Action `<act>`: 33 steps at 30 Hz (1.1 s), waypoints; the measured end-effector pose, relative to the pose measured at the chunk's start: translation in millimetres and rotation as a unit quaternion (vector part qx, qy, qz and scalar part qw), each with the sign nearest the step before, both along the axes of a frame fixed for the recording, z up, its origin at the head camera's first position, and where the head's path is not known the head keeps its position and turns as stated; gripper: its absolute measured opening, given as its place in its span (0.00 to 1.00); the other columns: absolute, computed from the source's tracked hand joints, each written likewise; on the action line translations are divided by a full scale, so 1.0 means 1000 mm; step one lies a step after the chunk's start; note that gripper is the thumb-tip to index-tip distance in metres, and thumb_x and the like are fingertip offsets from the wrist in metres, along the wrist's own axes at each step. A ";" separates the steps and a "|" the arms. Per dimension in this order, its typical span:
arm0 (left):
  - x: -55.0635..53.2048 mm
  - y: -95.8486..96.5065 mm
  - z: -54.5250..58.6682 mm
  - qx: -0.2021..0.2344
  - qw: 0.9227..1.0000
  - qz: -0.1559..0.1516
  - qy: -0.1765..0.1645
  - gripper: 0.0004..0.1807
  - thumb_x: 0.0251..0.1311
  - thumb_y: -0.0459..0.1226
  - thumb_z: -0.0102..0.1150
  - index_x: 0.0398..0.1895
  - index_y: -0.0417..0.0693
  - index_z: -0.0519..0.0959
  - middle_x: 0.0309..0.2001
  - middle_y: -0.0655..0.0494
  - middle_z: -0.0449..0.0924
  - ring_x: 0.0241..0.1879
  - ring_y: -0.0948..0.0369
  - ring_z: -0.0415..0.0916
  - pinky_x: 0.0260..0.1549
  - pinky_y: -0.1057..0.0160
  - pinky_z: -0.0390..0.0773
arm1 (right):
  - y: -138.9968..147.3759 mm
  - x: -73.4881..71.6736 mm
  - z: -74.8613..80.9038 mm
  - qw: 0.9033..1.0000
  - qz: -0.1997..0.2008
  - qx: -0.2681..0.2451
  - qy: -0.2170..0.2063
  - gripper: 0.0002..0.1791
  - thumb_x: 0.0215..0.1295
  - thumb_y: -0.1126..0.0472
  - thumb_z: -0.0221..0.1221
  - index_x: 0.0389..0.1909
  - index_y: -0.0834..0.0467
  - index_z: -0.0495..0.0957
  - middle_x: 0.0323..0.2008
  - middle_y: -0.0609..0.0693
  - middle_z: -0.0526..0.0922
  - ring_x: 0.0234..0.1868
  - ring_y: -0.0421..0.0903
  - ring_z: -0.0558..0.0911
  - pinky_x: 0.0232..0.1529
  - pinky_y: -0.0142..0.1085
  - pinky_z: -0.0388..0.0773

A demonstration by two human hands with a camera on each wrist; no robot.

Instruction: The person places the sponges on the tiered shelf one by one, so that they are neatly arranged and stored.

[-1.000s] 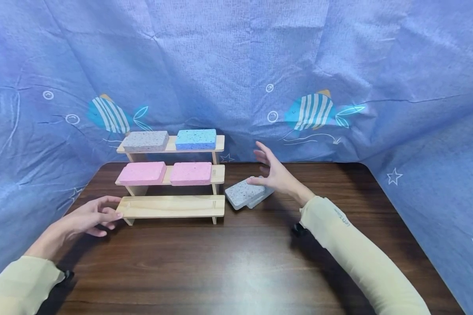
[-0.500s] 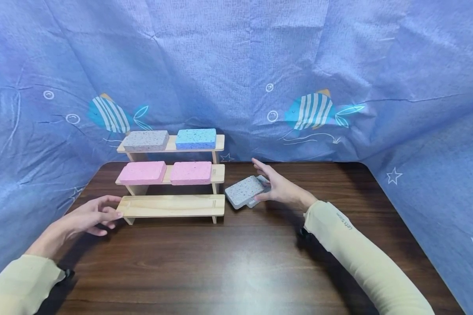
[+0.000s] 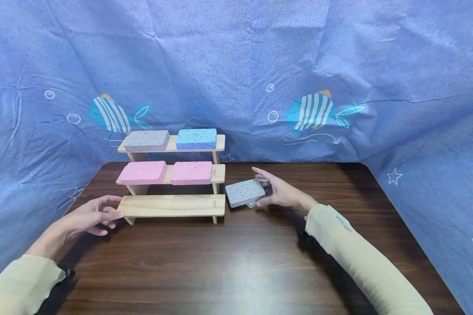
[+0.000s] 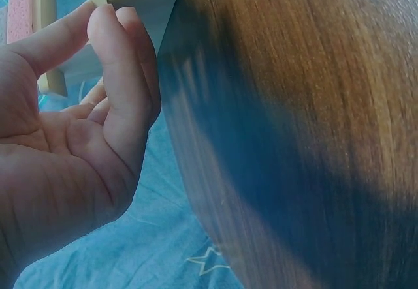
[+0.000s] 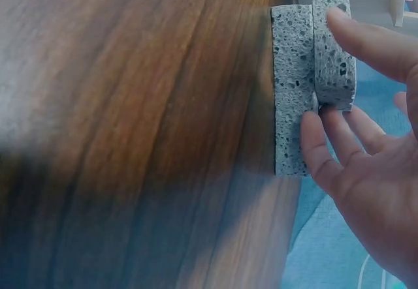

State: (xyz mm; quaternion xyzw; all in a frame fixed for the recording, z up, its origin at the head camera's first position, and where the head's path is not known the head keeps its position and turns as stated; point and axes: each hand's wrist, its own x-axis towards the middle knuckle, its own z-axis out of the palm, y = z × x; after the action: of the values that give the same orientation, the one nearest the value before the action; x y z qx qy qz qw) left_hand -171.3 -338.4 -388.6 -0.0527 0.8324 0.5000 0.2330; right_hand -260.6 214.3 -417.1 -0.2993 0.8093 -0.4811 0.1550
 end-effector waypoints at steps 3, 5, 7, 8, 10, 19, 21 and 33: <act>-0.001 -0.001 -0.001 -0.002 1.000 0.000 0.000 0.40 0.69 0.38 0.63 0.75 0.39 0.51 0.44 0.47 0.79 0.32 0.57 0.79 0.25 0.59 0.83 | 0.001 0.002 -0.003 1.000 -0.010 0.005 -0.001 0.59 0.54 0.69 0.75 0.81 0.51 0.49 0.74 0.65 0.59 0.60 0.62 0.73 0.51 0.50 0.79; -0.001 -0.001 -0.002 -0.001 1.000 0.001 -0.002 0.40 0.69 0.38 0.63 0.75 0.38 0.51 0.43 0.48 0.79 0.32 0.57 0.79 0.24 0.60 0.83 | 0.001 0.003 -0.004 1.000 -0.016 0.013 0.006 0.58 0.54 0.67 0.76 0.81 0.51 0.50 0.73 0.64 0.61 0.56 0.60 0.75 0.49 0.50 0.79; -0.001 -0.001 -0.002 0.000 1.000 0.002 -0.004 0.40 0.69 0.38 0.63 0.75 0.38 0.51 0.43 0.48 0.79 0.32 0.57 0.79 0.24 0.60 0.83 | 0.002 0.003 -0.007 1.000 -0.017 0.018 0.015 0.58 0.54 0.65 0.76 0.81 0.53 0.50 0.72 0.64 0.62 0.54 0.59 0.75 0.48 0.50 0.79; -0.001 -0.001 -0.002 0.000 1.000 0.002 -0.004 0.40 0.69 0.38 0.63 0.75 0.38 0.51 0.43 0.48 0.79 0.32 0.57 0.79 0.24 0.59 0.83 | 0.002 0.003 -0.008 0.999 -0.018 0.020 0.020 0.58 0.54 0.65 0.76 0.81 0.53 0.50 0.72 0.64 0.63 0.54 0.59 0.75 0.48 0.51 0.79; -0.001 -0.001 -0.002 -0.002 1.000 0.002 -0.003 0.40 0.69 0.38 0.63 0.75 0.38 0.51 0.43 0.47 0.79 0.32 0.57 0.79 0.25 0.59 0.83 | 0.002 0.003 -0.011 0.999 -0.019 0.020 0.025 0.58 0.54 0.64 0.77 0.80 0.55 0.50 0.72 0.63 0.62 0.54 0.58 0.75 0.49 0.50 0.79; -0.003 -0.001 -0.001 0.000 1.000 -0.003 -0.001 0.40 0.69 0.38 0.63 0.75 0.38 0.51 0.42 0.48 0.80 0.33 0.57 0.79 0.25 0.59 0.83 | 0.003 -0.003 -0.020 0.999 -0.035 0.028 0.030 0.57 0.54 0.63 0.77 0.79 0.60 0.52 0.73 0.64 0.61 0.50 0.55 0.73 0.51 0.48 0.76; -0.003 -0.001 -0.002 0.002 1.000 -0.005 0.000 0.40 0.69 0.38 0.63 0.75 0.38 0.50 0.42 0.48 0.80 0.32 0.57 0.79 0.25 0.59 0.83 | 0.003 -0.003 -0.019 0.998 -0.041 0.040 0.021 0.56 0.54 0.61 0.77 0.79 0.58 0.53 0.74 0.61 0.60 0.51 0.54 0.72 0.51 0.47 0.76; -0.003 -0.001 -0.001 0.001 1.000 0.000 -0.007 0.41 0.69 0.38 0.63 0.75 0.38 0.50 0.42 0.49 0.79 0.32 0.58 0.79 0.25 0.60 0.83 | -0.001 -0.003 -0.018 0.997 -0.056 0.049 0.012 0.48 0.56 0.62 0.76 0.75 0.61 0.62 0.71 0.59 0.63 0.51 0.55 0.72 0.52 0.49 0.73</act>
State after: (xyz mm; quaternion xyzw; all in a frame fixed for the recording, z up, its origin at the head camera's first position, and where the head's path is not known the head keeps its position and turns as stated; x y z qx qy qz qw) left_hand -174.4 -339.4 -389.9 -0.0565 0.8300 0.5008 0.2391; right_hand -263.6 213.5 -435.0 -0.2514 0.8491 -0.4452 0.1332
